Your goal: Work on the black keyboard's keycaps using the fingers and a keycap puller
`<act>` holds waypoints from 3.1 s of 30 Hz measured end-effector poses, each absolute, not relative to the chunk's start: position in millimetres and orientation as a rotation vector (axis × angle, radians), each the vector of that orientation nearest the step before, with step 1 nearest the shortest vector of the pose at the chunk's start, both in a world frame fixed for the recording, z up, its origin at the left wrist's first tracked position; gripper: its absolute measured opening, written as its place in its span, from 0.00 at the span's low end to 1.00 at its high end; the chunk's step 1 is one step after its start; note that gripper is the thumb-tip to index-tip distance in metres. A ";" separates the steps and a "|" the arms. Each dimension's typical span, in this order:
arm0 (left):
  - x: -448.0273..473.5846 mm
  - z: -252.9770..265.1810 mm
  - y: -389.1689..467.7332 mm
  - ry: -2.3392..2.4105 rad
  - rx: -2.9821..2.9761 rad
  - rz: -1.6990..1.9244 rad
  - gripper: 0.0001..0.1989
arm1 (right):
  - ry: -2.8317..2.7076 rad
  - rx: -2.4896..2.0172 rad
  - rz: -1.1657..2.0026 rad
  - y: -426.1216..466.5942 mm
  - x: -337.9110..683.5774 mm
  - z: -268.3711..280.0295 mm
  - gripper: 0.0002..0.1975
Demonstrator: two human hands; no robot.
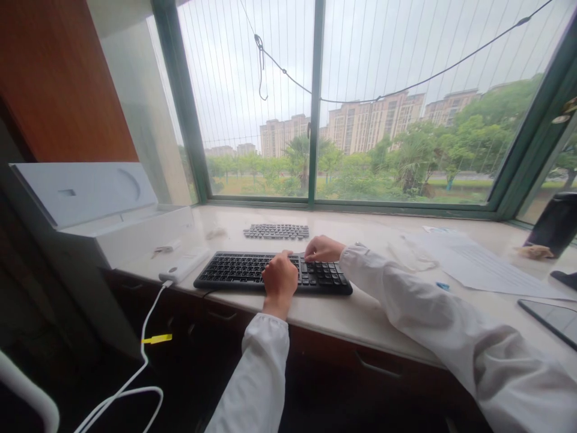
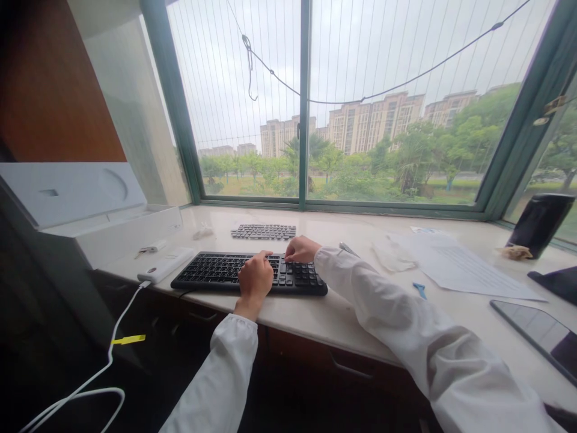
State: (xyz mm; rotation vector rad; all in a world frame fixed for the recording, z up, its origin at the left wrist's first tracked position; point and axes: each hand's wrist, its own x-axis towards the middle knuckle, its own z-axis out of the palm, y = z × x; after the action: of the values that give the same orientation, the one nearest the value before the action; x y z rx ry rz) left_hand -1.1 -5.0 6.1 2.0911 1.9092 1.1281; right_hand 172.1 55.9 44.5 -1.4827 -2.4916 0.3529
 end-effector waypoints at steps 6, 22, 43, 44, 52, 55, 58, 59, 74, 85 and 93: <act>-1.4 3.2 -3.0 1.914 2.124 1.139 0.18 | -2.546 -1.562 0.306 53.4 180.0 50.7 0.12; -2.9 4.5 -4.6 1.916 2.091 1.127 0.18 | -2.642 -1.456 0.399 32.4 165.1 53.6 0.13; -4.2 8.7 -7.3 1.948 2.013 1.098 0.19 | -2.701 -1.283 0.443 9.6 138.5 54.8 0.10; -4.2 9.1 -7.6 1.950 2.004 1.099 0.18 | -2.715 -1.292 0.466 10.9 141.5 55.9 0.10; -4.5 6.9 -6.5 1.922 2.027 1.137 0.19 | -2.770 -1.368 0.598 15.7 161.7 61.5 0.11; -4.3 6.9 -7.0 1.914 2.034 1.146 0.18 | -2.763 -1.320 0.606 18.0 162.3 62.0 0.12; -4.1 8.8 -8.4 1.896 2.055 1.158 0.18 | -2.710 -1.278 0.592 23.7 165.0 62.6 0.14; -3.9 10.0 -9.2 1.886 2.062 1.165 0.17 | -2.707 -1.287 0.599 26.2 166.9 62.8 0.14; -51.4 -5.0 -52.9 1.707 2.102 1.298 0.16 | -2.205 -1.753 0.063 107.2 209.3 37.2 0.14; -55.1 -30.8 -56.5 1.728 2.044 1.354 0.14 | -2.241 -1.842 0.036 178.8 178.3 19.7 0.14; -56.6 -35.8 -54.6 1.678 2.049 1.439 0.14 | -2.252 -1.895 0.068 200.7 180.3 10.0 0.15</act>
State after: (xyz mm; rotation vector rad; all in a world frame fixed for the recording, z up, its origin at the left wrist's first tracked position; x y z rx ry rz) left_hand -56.6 -54.6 -35.8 2.0491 1.6778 1.4393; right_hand 180.3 200.7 10.0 -1.8952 -2.2524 0.0682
